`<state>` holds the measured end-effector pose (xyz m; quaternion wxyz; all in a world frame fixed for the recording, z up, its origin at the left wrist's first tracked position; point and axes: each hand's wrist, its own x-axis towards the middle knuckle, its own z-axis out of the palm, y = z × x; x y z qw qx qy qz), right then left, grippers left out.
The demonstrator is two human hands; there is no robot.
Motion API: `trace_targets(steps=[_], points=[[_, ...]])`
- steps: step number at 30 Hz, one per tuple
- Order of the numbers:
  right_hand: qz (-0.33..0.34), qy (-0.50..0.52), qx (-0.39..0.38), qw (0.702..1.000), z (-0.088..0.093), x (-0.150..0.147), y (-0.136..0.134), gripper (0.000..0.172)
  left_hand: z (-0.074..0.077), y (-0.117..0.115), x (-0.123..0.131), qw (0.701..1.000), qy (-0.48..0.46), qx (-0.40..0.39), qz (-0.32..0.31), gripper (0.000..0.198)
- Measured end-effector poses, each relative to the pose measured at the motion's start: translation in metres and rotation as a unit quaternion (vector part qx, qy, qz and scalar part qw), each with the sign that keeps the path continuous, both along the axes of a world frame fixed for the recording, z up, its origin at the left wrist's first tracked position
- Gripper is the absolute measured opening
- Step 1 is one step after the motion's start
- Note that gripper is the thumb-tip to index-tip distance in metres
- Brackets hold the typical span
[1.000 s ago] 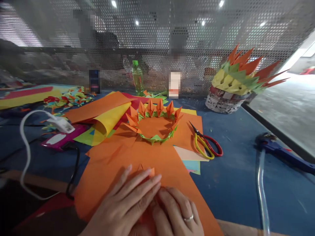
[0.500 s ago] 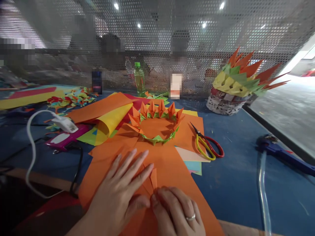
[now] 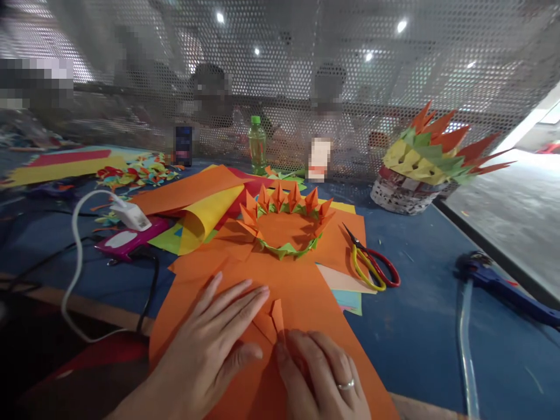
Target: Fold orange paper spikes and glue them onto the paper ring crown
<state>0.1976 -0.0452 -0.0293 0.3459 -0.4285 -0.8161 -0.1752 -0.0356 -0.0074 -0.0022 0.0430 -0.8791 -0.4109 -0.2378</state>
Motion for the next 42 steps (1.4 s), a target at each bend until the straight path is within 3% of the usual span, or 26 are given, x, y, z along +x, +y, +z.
trace_targets(steps=[5,11,19,25,29,33,36,42], points=[[0.016,-0.123,0.040,0.991,0.008,0.018,0.010,0.039,-0.003,-0.007,-0.001,0.991,-0.125,0.033,0.019,0.050],[-0.012,-0.159,0.007,0.987,0.013,0.022,0.021,0.040,-0.004,-0.015,-0.007,0.974,-0.215,0.073,0.021,0.034],[-0.005,-0.147,-0.051,0.988,0.026,0.014,0.032,0.039,-0.002,-0.015,-0.013,0.976,-0.217,0.021,0.006,0.041],[-0.017,-0.107,-0.089,0.990,0.029,0.002,0.037,0.046,-0.006,-0.003,-0.015,0.993,-0.108,-0.023,-0.038,0.045],[-0.020,-0.087,-0.080,0.993,0.035,-0.008,0.037,0.048,-0.012,-0.004,-0.009,0.992,-0.127,0.005,-0.018,0.035],[0.040,-0.048,-0.044,0.997,0.034,-0.010,0.027,0.039,-0.019,-0.009,-0.001,0.989,-0.141,0.041,0.005,0.029],[0.079,-0.075,-0.051,0.993,0.024,-0.008,0.018,0.038,-0.024,-0.013,0.004,0.986,-0.155,0.068,0.009,0.031],[0.063,-0.075,-0.056,0.994,0.017,-0.006,0.020,0.036,-0.030,-0.018,0.008,0.979,-0.176,0.098,0.023,0.040]])
